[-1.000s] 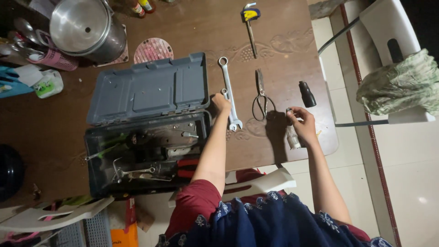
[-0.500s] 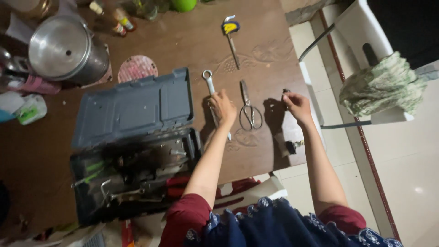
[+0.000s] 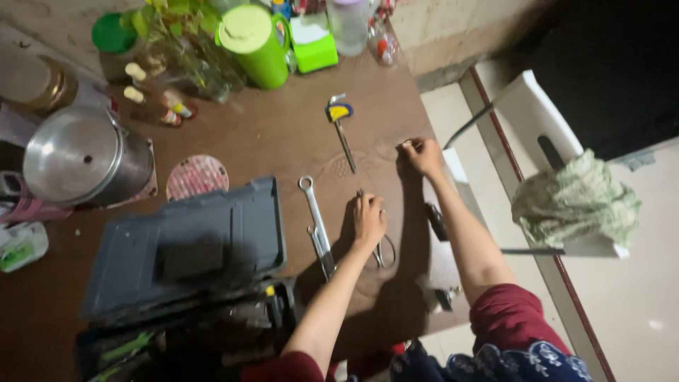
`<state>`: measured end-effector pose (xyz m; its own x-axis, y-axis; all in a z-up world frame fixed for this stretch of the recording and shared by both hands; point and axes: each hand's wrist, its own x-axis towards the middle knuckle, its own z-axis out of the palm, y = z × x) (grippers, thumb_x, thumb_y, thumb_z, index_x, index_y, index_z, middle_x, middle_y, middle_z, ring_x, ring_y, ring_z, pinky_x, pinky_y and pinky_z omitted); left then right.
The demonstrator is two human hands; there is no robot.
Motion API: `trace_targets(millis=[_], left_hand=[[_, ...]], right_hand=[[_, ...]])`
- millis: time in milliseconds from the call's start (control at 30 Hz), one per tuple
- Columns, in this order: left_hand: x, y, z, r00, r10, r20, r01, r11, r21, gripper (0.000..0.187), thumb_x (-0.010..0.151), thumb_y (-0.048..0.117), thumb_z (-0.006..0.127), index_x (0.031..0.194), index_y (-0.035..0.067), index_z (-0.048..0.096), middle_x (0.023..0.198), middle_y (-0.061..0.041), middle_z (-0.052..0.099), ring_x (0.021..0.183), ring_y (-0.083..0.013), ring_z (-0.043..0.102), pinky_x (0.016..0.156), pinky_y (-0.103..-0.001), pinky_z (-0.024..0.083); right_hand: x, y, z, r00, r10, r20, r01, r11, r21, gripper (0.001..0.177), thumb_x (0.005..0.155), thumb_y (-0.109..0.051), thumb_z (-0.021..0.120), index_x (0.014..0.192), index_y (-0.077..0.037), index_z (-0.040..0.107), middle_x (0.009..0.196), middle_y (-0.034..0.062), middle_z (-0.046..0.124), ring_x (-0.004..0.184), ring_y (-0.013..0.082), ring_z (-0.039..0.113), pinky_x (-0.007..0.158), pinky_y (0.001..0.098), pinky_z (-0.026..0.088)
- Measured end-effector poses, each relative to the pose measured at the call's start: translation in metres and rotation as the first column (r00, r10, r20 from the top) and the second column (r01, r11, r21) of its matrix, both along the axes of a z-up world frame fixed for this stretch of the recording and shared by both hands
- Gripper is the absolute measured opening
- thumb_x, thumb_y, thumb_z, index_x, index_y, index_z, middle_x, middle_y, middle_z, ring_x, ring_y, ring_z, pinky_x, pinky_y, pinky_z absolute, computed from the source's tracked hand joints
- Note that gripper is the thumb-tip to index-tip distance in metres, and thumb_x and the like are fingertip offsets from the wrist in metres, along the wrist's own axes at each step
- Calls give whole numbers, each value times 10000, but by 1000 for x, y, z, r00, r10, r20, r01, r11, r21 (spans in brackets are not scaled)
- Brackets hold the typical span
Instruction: The person removes various tools from a black toolbox and places them on a table, including wrenches, pliers, screwdrivers, a tape measure, and small metal parts. The person continues to sort and arrange the tools on the table while the toolbox remains open.
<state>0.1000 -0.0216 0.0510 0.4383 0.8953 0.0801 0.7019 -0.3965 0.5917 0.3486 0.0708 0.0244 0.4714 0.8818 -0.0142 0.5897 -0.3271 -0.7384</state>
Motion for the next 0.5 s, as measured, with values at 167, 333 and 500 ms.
trace_targets(millis=[167, 333, 500], left_hand=[[-4, 27, -14, 982, 61, 178, -70, 996, 46, 265, 798, 8, 641, 1024, 145, 670, 1008, -63, 593, 940, -320, 661, 824, -428, 555], [-4, 28, -12, 935, 146, 324, -145, 989, -28, 259, 790, -8, 621, 982, 157, 670, 943, -51, 613, 892, -301, 676, 801, -379, 562], [-14, 23, 28, 859, 151, 490, -155, 987, -32, 267, 763, -43, 620, 954, 132, 687, 909, -92, 623, 785, -353, 668, 728, -385, 587]], right_hand=[[-11, 33, -13, 997, -14, 75, 3, 990, 139, 278, 870, -294, 837, 1017, -63, 788, 844, 154, 752, 795, 369, 742, 705, 451, 582], [-19, 21, 5, 999, -17, 49, 8, 985, 170, 373, 830, -304, 872, 1065, -33, 768, 875, 191, 744, 811, 389, 738, 706, 459, 577], [-13, -25, 23, 979, -152, -137, 186, 939, 289, 462, 1022, -359, 782, 1269, 21, 692, 1087, 266, 700, 944, 426, 711, 780, 455, 613]])
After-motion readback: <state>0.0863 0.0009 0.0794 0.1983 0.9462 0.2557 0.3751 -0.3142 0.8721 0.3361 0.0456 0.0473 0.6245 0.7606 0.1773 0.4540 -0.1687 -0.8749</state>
